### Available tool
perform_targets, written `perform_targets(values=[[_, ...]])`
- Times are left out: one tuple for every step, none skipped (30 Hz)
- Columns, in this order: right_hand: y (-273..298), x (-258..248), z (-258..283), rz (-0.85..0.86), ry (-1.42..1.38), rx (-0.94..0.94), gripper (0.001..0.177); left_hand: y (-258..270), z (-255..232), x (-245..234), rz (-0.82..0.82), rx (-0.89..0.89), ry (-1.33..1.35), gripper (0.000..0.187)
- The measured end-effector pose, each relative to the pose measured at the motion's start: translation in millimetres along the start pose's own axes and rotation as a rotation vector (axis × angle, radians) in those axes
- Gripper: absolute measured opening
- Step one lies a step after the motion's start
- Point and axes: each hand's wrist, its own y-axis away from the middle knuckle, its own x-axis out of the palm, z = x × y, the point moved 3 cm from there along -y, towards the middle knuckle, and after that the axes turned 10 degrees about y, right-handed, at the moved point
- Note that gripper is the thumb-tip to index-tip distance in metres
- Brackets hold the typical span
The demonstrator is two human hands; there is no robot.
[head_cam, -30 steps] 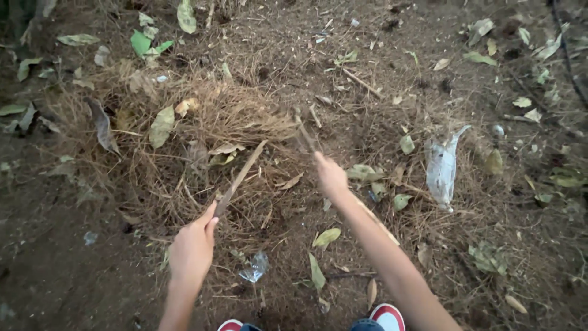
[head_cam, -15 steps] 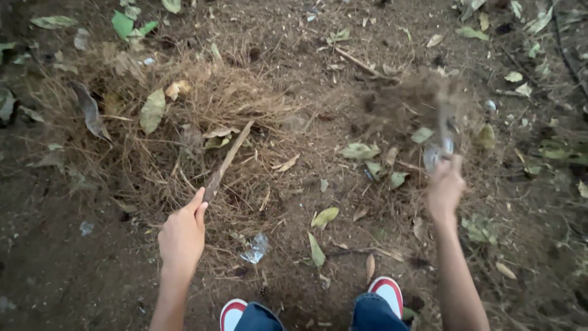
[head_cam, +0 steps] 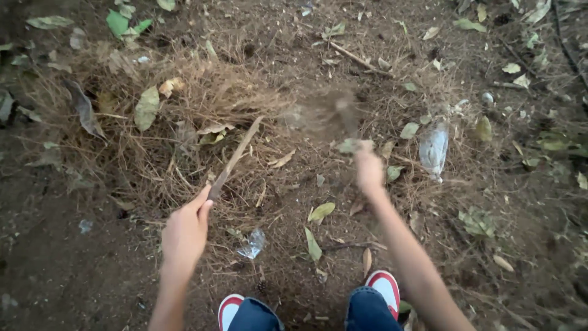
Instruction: Clearing or searching through a pile of dried organic material on the ground using two sticks.
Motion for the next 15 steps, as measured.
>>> perform_targets(values=[[16.8, -39.6, -13.4, -0.179, -0.106, 0.011, 0.022, 2.7, 6.1, 0.1, 0.004, -0.010, 0.012, 0.037], [34.0, -79.3, -26.7, -0.360, -0.210, 0.021, 0.023, 5.1, 12.3, 0.0, 0.009, -0.020, 0.024, 0.037], [38.8, -99.7, -27.1, -0.362, -0.210, 0.026, 0.023, 1.8, 16.6, 0.6, 0.011, -0.015, 0.023, 0.037], [43.1, -116.1, -32.3, -0.250, -0.286, 0.195, 0.026, -1.5, 19.8, 0.4, -0.015, 0.020, 0.031, 0.037], [50.8, -131.6, -38.3, -0.130, -0.357, 0.360, 0.031, -1.6, 24.2, 1.9, -0.039, 0.049, 0.042, 0.036], [67.1, -143.7, -27.5, -0.127, -0.354, 0.364, 0.031, -1.4, 25.1, 1.5, -0.033, 0.048, 0.042, 0.036], [81.6, -157.7, -15.4, -0.164, -0.398, 0.304, 0.029, -3.0, 24.9, 0.8, -0.033, 0.036, 0.027, 0.037], [96.0, -171.9, -3.3, -0.200, -0.441, 0.243, 0.027, -4.5, 24.5, 0.2, -0.032, 0.024, 0.013, 0.037], [104.8, -146.9, -6.6, -0.197, -0.435, 0.240, 0.027, -5.8, 22.6, 2.4, -0.031, 0.019, 0.017, 0.037], [112.8, -121.5, -4.0, -0.127, -0.290, 0.026, 0.021, -6.9, 21.2, 4.9, -0.027, -0.002, 0.002, 0.037], [125.7, -92.1, 0.4, -0.051, -0.149, -0.182, 0.017, -7.1, 21.3, 5.1, -0.022, -0.023, -0.022, 0.037], [151.7, -68.5, 15.5, -0.044, -0.151, -0.181, 0.017, -5.6, 18.0, 6.1, -0.018, -0.029, -0.025, 0.037], [174.9, -42.7, 37.9, 0.055, -0.102, -0.359, 0.022, -7.0, 13.0, 5.2, -0.017, -0.027, -0.028, 0.038], [199.7, -17.2, 59.7, 0.153, -0.052, -0.537, 0.030, -8.1, 7.9, 4.3, -0.017, -0.025, -0.031, 0.038], [210.2, -20.6, 69.7, 0.155, -0.054, -0.541, 0.030, -7.6, 5.0, 4.5, -0.019, -0.029, -0.033, 0.038]])
